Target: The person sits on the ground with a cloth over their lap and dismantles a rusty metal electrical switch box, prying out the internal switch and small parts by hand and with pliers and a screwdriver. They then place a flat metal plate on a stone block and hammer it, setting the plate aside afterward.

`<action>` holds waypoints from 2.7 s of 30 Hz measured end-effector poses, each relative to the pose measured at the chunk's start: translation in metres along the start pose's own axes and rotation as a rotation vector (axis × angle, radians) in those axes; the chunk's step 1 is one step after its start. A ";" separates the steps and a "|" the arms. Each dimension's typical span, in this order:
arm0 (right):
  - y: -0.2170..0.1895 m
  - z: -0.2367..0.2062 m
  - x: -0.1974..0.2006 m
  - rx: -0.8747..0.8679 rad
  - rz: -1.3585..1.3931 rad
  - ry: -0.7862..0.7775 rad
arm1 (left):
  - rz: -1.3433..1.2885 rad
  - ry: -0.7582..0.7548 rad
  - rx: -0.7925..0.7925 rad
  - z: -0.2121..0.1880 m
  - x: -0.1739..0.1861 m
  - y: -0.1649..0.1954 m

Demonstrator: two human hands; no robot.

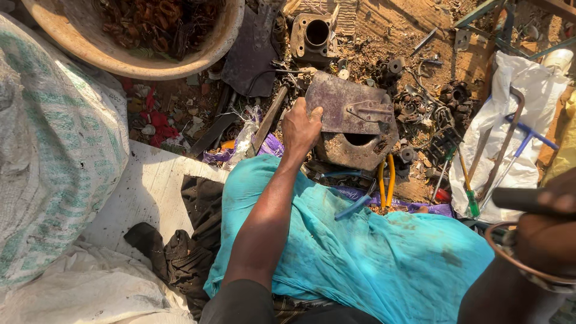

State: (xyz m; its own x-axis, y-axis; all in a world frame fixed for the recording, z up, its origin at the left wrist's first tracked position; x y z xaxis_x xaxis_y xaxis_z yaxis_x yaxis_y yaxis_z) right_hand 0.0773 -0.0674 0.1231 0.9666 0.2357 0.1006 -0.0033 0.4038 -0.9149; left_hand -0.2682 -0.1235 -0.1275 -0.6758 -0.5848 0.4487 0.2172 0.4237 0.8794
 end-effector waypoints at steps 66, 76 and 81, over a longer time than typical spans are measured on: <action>0.171 -0.052 -0.135 -0.926 -0.349 -0.396 | -0.027 0.104 -0.024 0.021 -0.016 -0.009; 0.047 -0.006 -0.085 -0.268 0.081 -0.014 | -0.064 0.067 0.002 0.014 -0.017 -0.006; 0.098 -0.005 -0.126 -0.006 0.114 -0.015 | -0.016 0.036 0.056 0.017 -0.019 -0.009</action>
State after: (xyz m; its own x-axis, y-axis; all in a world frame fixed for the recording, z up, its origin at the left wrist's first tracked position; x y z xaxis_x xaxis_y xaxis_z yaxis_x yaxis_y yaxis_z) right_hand -0.0434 -0.0622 0.0193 0.9560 0.2934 0.0018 -0.1113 0.3683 -0.9230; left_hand -0.2693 -0.1042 -0.1468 -0.6528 -0.6161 0.4408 0.1659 0.4515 0.8767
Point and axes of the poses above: each hand's wrist, its own z-axis towards the middle knuckle, its own x-axis out of the back of the hand, y = z × x, the point moved 4 cm from there along z, towards the middle knuckle, and after that the axes turned 2 degrees about z, right-handed, at the moved point
